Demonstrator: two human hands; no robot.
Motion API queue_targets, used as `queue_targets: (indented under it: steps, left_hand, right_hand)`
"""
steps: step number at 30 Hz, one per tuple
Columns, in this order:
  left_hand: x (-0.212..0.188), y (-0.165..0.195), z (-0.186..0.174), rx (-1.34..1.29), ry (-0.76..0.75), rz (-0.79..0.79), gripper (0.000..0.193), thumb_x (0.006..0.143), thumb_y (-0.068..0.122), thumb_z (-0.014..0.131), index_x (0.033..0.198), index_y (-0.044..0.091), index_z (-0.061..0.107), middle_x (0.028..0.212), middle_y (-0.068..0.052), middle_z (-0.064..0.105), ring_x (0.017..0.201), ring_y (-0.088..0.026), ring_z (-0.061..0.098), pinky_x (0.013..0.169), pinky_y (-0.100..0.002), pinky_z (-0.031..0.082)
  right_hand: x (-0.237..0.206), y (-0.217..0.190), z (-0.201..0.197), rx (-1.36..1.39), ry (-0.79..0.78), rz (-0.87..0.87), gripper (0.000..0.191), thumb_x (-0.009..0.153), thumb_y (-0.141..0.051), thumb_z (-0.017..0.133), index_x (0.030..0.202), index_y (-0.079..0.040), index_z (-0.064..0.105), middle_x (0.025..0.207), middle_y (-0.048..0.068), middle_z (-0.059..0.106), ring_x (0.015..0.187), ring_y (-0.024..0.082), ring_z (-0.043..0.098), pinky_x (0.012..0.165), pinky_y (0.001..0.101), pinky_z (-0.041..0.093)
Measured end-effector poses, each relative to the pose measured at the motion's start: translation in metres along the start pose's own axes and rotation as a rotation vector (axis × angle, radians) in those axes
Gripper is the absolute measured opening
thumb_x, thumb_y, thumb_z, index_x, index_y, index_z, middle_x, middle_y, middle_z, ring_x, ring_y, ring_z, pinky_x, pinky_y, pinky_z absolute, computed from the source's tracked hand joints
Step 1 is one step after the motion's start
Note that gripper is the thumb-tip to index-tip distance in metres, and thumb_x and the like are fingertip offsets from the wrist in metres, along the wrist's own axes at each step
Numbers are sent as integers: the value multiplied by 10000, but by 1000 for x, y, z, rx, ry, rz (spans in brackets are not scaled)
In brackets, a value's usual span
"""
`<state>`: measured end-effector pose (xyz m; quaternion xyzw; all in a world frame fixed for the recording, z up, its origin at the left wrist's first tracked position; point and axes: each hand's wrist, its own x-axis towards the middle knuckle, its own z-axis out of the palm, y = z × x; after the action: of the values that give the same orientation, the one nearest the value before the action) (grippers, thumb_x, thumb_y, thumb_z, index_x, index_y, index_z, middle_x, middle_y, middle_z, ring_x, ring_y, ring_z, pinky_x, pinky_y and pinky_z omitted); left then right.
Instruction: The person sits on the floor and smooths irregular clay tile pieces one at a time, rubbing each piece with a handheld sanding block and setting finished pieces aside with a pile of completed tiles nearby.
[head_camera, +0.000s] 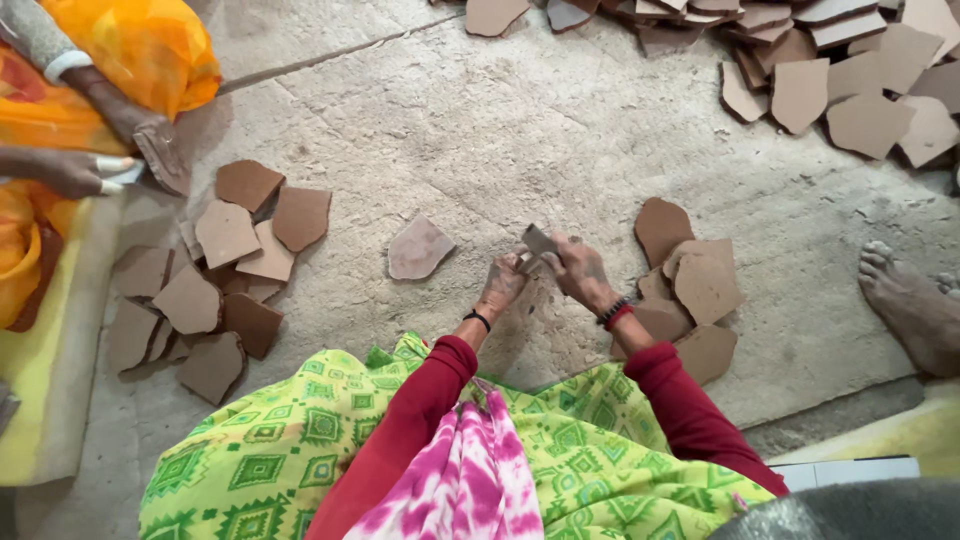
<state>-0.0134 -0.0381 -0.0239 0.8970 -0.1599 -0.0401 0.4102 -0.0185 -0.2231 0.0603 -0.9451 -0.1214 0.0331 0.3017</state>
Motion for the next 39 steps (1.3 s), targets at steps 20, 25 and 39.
queue_targets:
  steps: [20,25,39]
  left_hand:
    - [-2,-3,0,-200,31,-119,440,793,99,705,1229,43,684,903,-221,676,843,-385,667,763,-449,534]
    - [-5,-6,0,104,124,261,359,837,102,663,1188,29,662,1071,-203,718,973,-363,697,855,-444,557]
    - [-9,-4,-2,-247,79,140,371,846,17,574,1182,70,721,1213,-175,719,1114,-329,700,956,-371,557]
  right_hand:
    - [-1,27,18,37,-63,310,304,1021,-289,585,1251,-107,662,677,69,642,493,201,521,412,374,440]
    - [14,40,30,113,24,65,271,990,-309,648,1109,-74,711,808,117,703,626,211,651,563,370,512]
    - [7,36,40,176,207,-87,335,998,-296,664,1138,8,673,940,247,715,824,388,704,710,460,554]
